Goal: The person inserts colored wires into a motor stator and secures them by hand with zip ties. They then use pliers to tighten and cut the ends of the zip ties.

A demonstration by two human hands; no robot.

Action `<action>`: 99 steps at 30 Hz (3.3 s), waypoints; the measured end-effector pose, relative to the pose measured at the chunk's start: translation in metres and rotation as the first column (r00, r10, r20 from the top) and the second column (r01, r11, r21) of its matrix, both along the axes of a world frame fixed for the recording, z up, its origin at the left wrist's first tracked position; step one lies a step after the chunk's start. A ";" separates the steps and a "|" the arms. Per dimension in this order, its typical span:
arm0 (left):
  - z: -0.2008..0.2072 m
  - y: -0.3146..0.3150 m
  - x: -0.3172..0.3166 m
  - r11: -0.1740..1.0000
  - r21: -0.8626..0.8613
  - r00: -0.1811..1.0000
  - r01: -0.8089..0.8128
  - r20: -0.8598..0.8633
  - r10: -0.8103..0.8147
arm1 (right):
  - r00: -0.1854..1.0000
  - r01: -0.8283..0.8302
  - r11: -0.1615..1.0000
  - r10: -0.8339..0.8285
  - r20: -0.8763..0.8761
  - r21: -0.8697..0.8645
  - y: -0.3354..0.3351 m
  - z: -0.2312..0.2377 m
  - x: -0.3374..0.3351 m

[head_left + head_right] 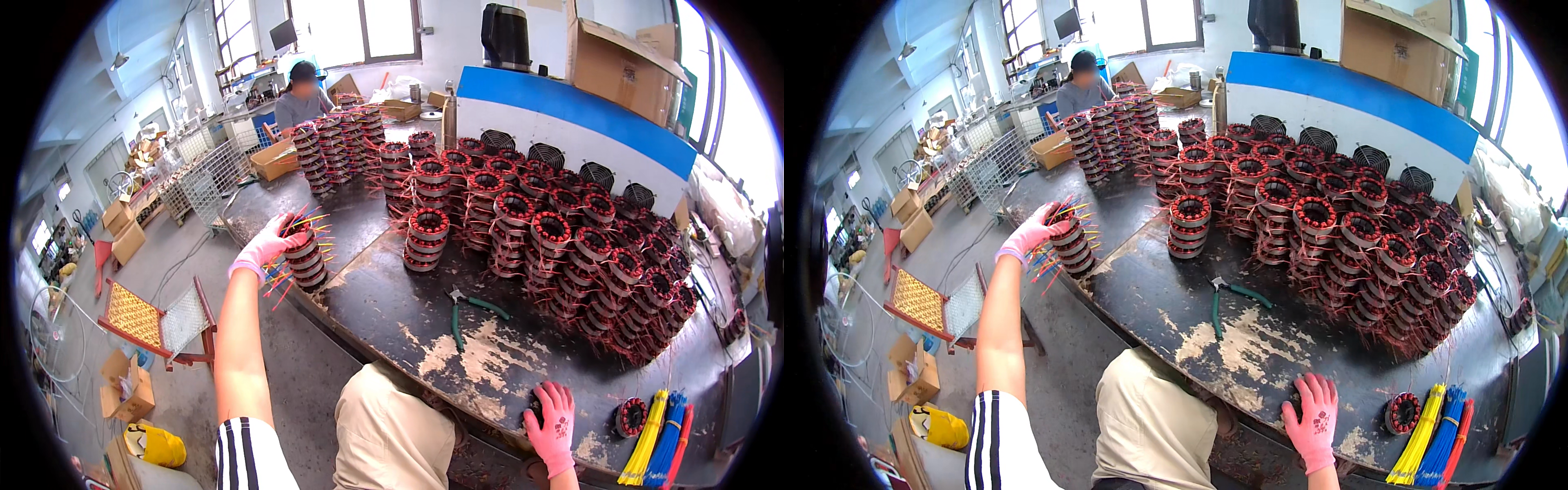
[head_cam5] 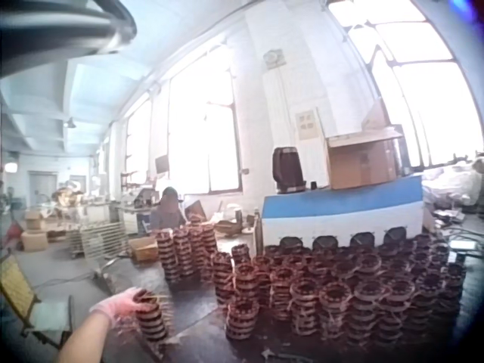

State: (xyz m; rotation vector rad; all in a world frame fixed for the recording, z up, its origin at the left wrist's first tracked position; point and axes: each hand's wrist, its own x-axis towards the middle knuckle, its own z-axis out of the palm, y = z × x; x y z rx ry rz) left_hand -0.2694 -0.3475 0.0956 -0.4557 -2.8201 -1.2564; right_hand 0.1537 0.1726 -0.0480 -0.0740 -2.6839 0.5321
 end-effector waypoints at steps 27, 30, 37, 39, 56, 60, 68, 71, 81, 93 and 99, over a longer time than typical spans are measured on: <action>-0.122 0.363 0.332 0.567 -0.149 0.466 0.810 -0.424 -0.777 | 0.924 0.380 0.868 -0.375 -0.081 0.320 0.152 0.019 0.141; -0.114 0.361 0.348 0.572 -0.206 0.411 0.794 -0.511 -0.755 | 0.945 0.319 0.906 -0.279 -0.174 0.279 0.122 0.032 0.125; -0.134 0.368 0.377 0.575 -0.135 0.340 0.807 -0.690 -0.639 | 0.992 -0.072 0.982 0.088 -0.086 0.173 0.006 0.019 0.048; -0.149 0.365 0.366 0.633 -0.106 0.413 0.766 -0.674 -0.613 | 0.978 -0.038 0.997 0.024 -0.208 -0.062 -0.010 0.015 0.036; -0.166 0.371 0.342 0.731 -0.282 0.435 0.622 -0.652 -0.621 | 0.996 0.049 0.986 -0.060 0.065 0.158 0.199 0.004 0.013; -0.174 0.358 0.337 0.749 -0.292 0.451 0.595 -0.650 -0.612 | 0.997 0.023 0.997 -0.029 0.071 0.079 0.132 0.006 0.050; -0.174 0.370 0.342 0.723 -0.258 0.468 0.641 -0.616 -0.634 | 0.963 0.264 0.956 -0.269 0.027 0.127 0.190 -0.004 0.033; -0.173 0.365 0.340 0.726 -0.267 0.469 0.634 -0.613 -0.635 | 0.887 0.460 0.884 -0.454 -0.083 0.087 0.153 -0.002 0.054; -0.169 0.374 0.342 0.709 -0.251 0.471 0.659 -0.597 -0.649 | 0.689 0.705 0.696 -0.718 0.100 0.136 0.190 -0.020 0.027; -0.120 0.365 0.348 0.566 -0.250 0.464 0.785 -0.368 -0.806 | 0.407 0.889 0.432 -0.898 -0.170 -0.154 0.110 0.028 0.258; -0.092 0.376 0.349 0.439 -0.348 0.315 0.829 -0.357 -0.879 | 0.486 0.872 0.484 -0.874 -0.017 0.071 0.103 0.032 0.232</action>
